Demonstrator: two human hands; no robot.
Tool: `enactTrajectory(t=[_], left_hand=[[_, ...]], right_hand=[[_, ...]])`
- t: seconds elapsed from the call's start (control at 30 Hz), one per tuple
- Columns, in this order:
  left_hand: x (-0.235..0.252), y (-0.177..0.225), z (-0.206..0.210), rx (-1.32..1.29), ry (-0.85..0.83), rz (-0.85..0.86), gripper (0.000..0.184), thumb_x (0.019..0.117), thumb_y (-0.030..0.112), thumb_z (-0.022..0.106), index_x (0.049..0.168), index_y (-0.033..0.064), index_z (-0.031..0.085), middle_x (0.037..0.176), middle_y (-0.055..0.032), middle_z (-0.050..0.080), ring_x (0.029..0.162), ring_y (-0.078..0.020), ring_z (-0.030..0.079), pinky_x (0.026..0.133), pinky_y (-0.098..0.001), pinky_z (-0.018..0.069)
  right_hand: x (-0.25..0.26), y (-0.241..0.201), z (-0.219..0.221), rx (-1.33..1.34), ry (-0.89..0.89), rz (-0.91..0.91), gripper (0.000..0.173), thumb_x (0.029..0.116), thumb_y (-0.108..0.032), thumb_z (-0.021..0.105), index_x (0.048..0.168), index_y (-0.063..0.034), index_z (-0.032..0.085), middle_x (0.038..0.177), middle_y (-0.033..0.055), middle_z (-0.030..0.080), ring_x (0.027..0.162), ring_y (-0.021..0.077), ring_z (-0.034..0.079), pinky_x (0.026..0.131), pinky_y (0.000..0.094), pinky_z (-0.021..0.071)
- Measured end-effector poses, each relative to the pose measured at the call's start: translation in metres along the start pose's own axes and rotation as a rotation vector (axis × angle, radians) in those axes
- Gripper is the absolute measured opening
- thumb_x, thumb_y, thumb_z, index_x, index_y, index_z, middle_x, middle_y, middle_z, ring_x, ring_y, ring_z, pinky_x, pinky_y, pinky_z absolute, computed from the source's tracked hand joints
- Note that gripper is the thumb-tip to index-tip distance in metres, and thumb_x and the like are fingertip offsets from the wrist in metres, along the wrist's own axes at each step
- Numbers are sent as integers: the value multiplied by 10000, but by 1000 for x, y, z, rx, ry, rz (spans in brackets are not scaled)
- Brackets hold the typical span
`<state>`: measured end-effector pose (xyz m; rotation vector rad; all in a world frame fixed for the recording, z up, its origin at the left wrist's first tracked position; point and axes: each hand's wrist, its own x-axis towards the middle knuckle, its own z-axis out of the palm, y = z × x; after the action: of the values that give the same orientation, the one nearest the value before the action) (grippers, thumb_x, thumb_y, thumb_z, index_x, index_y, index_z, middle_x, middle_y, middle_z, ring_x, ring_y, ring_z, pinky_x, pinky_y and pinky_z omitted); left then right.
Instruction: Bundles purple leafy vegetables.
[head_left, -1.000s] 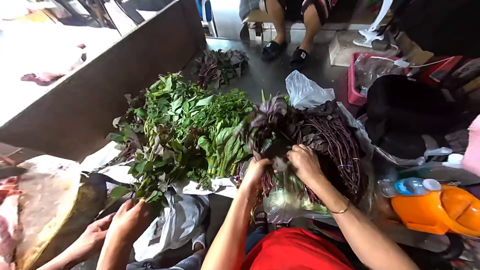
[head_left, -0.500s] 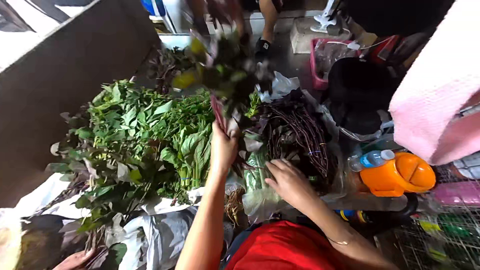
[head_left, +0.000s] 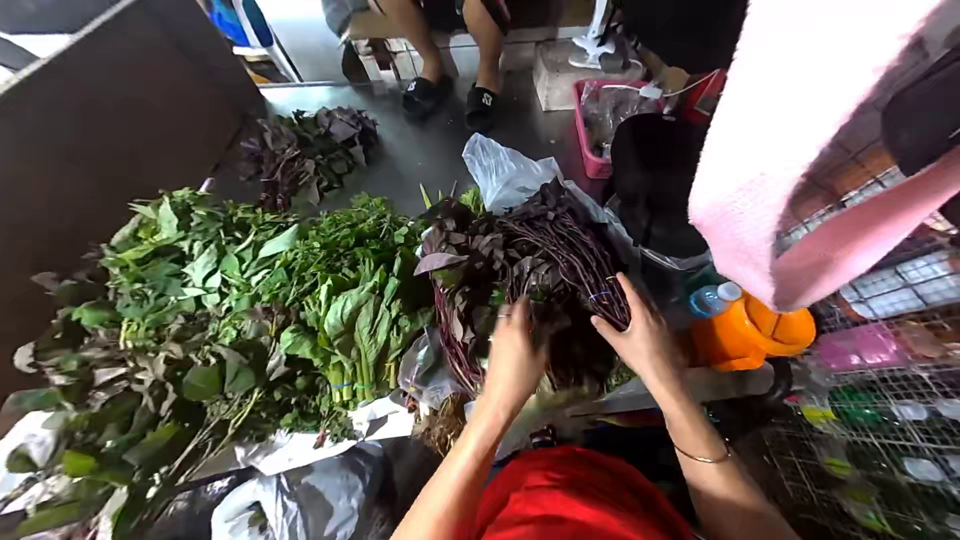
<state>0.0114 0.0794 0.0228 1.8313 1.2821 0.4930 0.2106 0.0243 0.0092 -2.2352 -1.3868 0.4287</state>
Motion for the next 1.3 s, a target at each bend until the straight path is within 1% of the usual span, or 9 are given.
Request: enactTrajectory(t=[0.07, 0.17, 0.33, 0.5, 0.6, 0.73, 0.97, 1.13, 1.3], left_hand=[[19, 12, 26, -320, -272, -64, 562, 1078, 255, 502, 1546, -17, 353, 1395, -230, 584, 1217, -283, 643, 1043, -440, 527], [49, 11, 65, -665, -285, -169, 510, 1088, 227, 484, 1510, -38, 381, 1427, -248, 537, 1272, -279, 592, 1077, -430, 498], [61, 18, 73, -938, -174, -307, 369, 1098, 191, 453, 1405, -14, 431, 1214, -171, 629, 1081, -209, 639, 934, -396, 539], [64, 21, 59, -883, -224, -327, 420, 1116, 288, 411, 1435, 16, 431, 1241, -186, 629, 1083, -248, 651, 915, -426, 555], [69, 19, 59, -913, -253, -361, 481, 1113, 366, 406, 1458, 31, 407, 1193, -194, 657, 1011, -269, 687, 860, -439, 586], [75, 26, 55, -920, -330, -384, 507, 1107, 422, 395, 1413, 24, 464, 1036, -155, 686, 845, -223, 702, 754, -383, 603], [79, 36, 45, -960, -170, -249, 355, 1096, 240, 485, 1326, -29, 505, 970, -145, 688, 820, -200, 706, 784, -373, 609], [81, 42, 57, -864, -268, -241, 365, 1106, 288, 449, 1332, 11, 523, 1008, -135, 694, 870, -207, 700, 792, -389, 597], [77, 42, 72, -735, -299, -212, 422, 1105, 287, 461, 1437, 28, 436, 1095, -161, 669, 918, -204, 699, 822, -376, 600]], right_hand=[[1, 7, -2, 23, 3, -111, 555, 1000, -461, 614, 1465, -159, 581, 1374, 240, 594, 1257, 409, 581, 1056, 605, 451], [9, 9, -3, -33, 32, -219, 308, 1049, -316, 570, 1236, -160, 758, 1304, 236, 619, 1193, 397, 607, 1024, 565, 480], [23, 14, 3, -169, -27, -492, 227, 1018, -114, 583, 1137, -48, 765, 1206, 205, 676, 1176, 394, 629, 1019, 551, 502], [35, 11, 5, -222, -47, -603, 198, 991, -80, 563, 993, 46, 715, 1075, 210, 690, 1102, 399, 660, 919, 556, 551], [52, 9, -9, 110, -181, -517, 173, 955, -90, 611, 941, 54, 705, 1023, 186, 679, 1012, 301, 659, 904, 473, 540], [51, 6, -30, 687, -371, -477, 134, 931, -70, 544, 866, -59, 661, 867, -24, 672, 847, 47, 647, 828, 266, 556], [24, 55, -44, 460, -220, -414, 150, 916, -137, 597, 936, -21, 691, 834, -15, 656, 742, -19, 584, 703, 181, 502], [-36, 35, -26, 284, -43, -645, 207, 969, -179, 595, 957, -40, 749, 946, 95, 729, 886, 153, 700, 817, 314, 588], [-42, 5, -21, 630, 217, -255, 199, 990, -101, 583, 1036, 52, 701, 885, 81, 699, 740, 80, 657, 688, 248, 571]])
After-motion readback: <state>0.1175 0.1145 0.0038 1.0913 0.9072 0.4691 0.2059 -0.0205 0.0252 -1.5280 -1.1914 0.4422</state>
